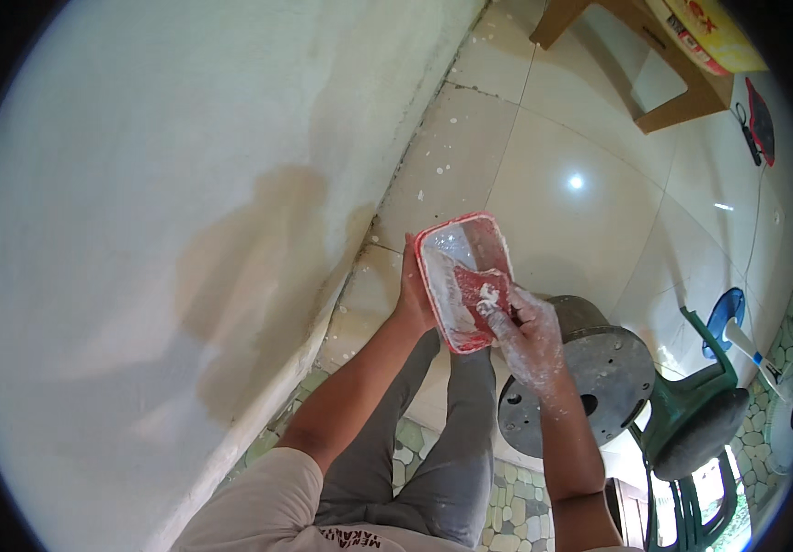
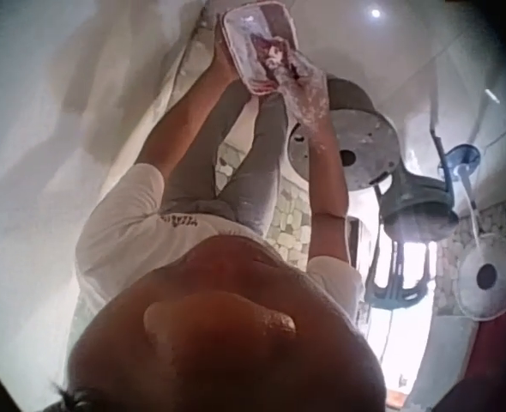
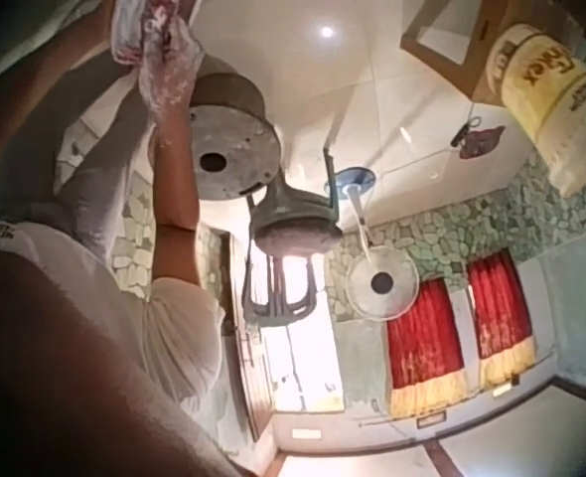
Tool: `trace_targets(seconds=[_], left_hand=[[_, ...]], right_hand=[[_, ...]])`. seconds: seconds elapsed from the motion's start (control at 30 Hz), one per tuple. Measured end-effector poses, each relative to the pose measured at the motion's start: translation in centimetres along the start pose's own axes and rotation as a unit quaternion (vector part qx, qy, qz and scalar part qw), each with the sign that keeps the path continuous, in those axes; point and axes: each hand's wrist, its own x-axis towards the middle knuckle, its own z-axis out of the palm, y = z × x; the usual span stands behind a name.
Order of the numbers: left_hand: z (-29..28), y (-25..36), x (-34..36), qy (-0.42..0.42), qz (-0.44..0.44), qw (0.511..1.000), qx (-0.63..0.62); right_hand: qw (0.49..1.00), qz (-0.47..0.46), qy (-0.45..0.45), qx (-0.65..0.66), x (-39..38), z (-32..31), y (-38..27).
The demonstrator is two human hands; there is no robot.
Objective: The recorder is mixing plaster in a plastic container and applying it to a wall using a small brush to patch surfaces.
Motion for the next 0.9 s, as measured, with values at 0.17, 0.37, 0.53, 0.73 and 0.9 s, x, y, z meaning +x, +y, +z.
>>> trace_targets(seconds=[0.17, 0.37, 0.53, 0.73, 0.9], left_hand=[[-3.8, -1.9, 3.6, 0.045, -0.025, 0.998, -0.022], [-4.8, -2.2, 4.7, 0.067, -0.013, 0.998, -0.018], [-6.4, -1.0, 5.3, 0.088, -0.033, 0.995, 0.024], [-1.7, 0.1, 8.3, 0.036, -0.024, 0.999, -0.003], [-2.8, 0.6, 9.5, 0.047, -0.051, 0.997, -0.016]], right_hand=[[0.999, -0.029, 0.022, 0.005, 3.0, -2.3, 3.7], [0.998, -0.023, 0.056, 0.013, 3.5, -2.9, 4.4], [0.997, 0.007, 0.023, 0.069, 4.0, -2.9, 4.6], [0.975, 0.042, 0.072, 0.208, 6.0, -5.2, 4.0], [0.992, -0.008, 0.084, 0.095, 6.2, -6.2, 2.5]])
